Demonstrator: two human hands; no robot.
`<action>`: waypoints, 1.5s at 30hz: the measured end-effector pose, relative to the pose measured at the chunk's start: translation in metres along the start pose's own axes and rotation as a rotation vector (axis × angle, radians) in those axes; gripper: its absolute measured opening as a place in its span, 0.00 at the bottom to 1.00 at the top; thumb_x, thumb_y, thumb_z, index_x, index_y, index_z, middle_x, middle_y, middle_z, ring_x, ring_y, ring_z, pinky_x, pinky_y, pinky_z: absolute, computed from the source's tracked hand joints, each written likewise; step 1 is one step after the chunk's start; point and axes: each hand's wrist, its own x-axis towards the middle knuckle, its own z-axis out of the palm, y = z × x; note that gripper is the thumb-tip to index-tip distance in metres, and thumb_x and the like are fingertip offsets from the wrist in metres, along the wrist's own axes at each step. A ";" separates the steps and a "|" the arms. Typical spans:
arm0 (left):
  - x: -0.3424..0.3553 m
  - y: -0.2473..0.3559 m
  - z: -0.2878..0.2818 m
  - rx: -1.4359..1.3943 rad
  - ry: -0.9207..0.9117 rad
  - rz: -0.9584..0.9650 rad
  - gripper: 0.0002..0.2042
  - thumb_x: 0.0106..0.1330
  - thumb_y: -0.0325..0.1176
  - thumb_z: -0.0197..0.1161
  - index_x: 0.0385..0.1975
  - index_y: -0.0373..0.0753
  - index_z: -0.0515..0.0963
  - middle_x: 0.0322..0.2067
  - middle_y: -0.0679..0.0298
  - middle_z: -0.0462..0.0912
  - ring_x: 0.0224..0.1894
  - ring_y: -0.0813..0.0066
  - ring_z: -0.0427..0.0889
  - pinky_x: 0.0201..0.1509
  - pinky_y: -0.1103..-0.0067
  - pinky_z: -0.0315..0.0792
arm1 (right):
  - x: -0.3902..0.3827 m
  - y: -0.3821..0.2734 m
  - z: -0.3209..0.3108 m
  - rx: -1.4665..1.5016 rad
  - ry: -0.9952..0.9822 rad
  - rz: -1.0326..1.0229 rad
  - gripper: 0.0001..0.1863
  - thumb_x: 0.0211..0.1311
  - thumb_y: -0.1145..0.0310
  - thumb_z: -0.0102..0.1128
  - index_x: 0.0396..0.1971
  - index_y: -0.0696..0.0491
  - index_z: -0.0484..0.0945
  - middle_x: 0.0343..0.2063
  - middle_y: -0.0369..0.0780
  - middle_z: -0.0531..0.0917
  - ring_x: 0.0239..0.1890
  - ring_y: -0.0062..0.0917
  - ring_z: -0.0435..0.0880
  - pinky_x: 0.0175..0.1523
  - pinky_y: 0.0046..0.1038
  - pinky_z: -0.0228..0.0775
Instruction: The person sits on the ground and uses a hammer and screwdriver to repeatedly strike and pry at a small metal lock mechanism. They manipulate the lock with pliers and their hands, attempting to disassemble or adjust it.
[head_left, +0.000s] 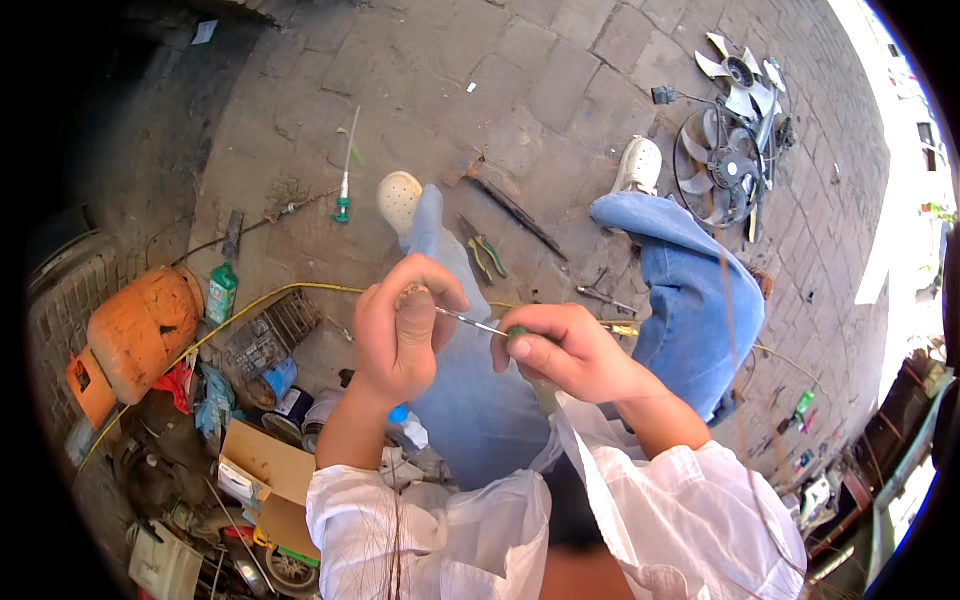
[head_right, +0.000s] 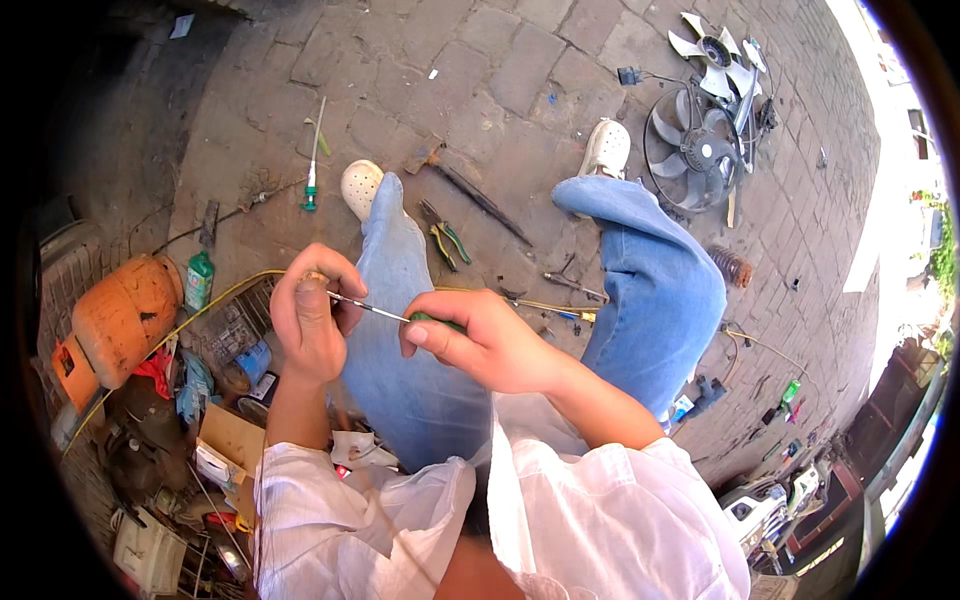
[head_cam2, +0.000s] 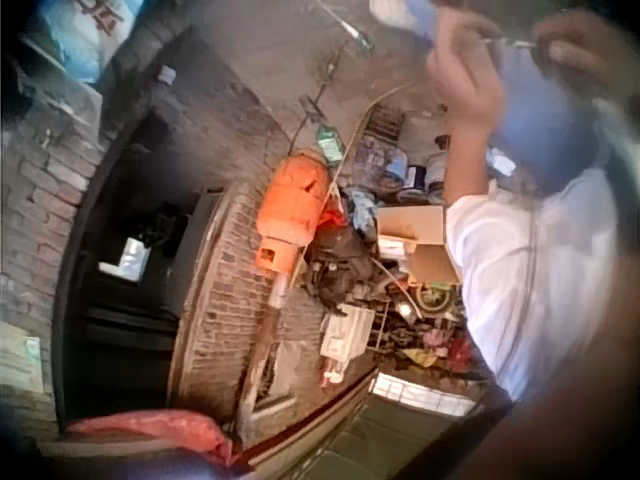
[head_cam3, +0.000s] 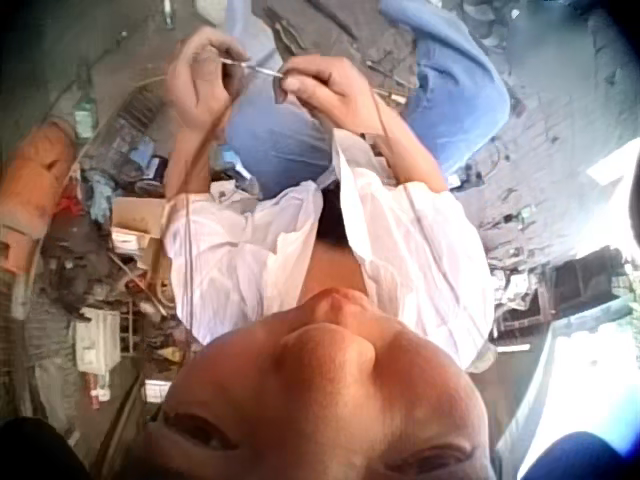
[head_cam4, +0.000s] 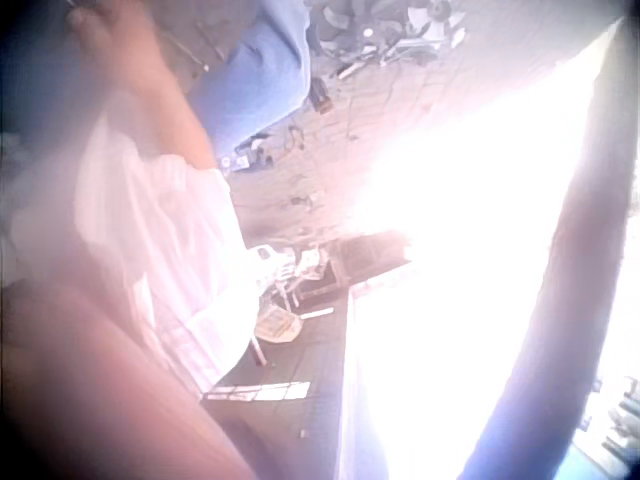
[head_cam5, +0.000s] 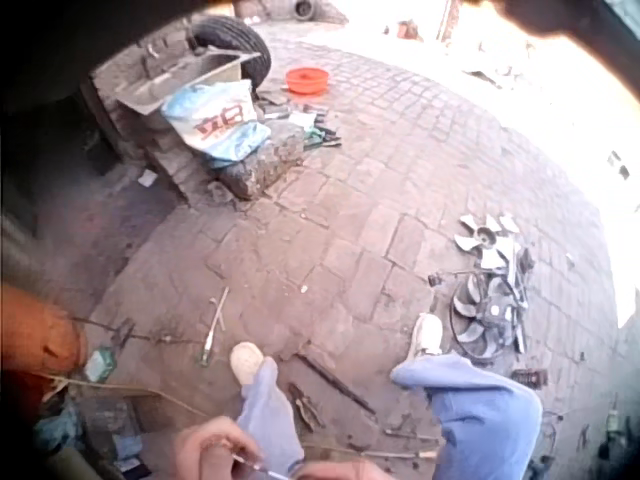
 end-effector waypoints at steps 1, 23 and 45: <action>-0.018 0.015 0.011 -0.043 0.066 -0.001 0.24 0.77 0.51 0.41 0.30 0.35 0.72 0.18 0.68 0.71 0.14 0.88 0.62 0.17 0.86 0.52 | -0.017 -0.004 0.013 -0.220 0.088 -0.126 0.13 0.65 0.60 0.62 0.34 0.56 0.78 0.17 0.36 0.75 0.18 0.24 0.74 0.23 0.27 0.63; -0.302 0.113 0.178 0.007 0.179 0.258 0.24 0.75 0.53 0.45 0.29 0.36 0.72 0.15 0.68 0.72 0.12 0.80 0.70 0.17 0.82 0.61 | -0.330 0.015 0.103 -0.520 -0.033 -0.235 0.10 0.65 0.64 0.61 0.34 0.57 0.79 0.25 0.41 0.84 0.25 0.29 0.83 0.33 0.26 0.72; -0.257 0.096 0.135 -0.523 0.246 0.358 0.25 0.77 0.54 0.40 0.37 0.34 0.71 0.18 0.68 0.68 0.13 0.89 0.57 0.16 0.87 0.50 | -0.317 0.044 0.062 0.525 -0.622 0.340 0.23 0.75 0.56 0.47 0.31 0.62 0.80 0.17 0.32 0.72 0.20 0.13 0.67 0.26 0.19 0.59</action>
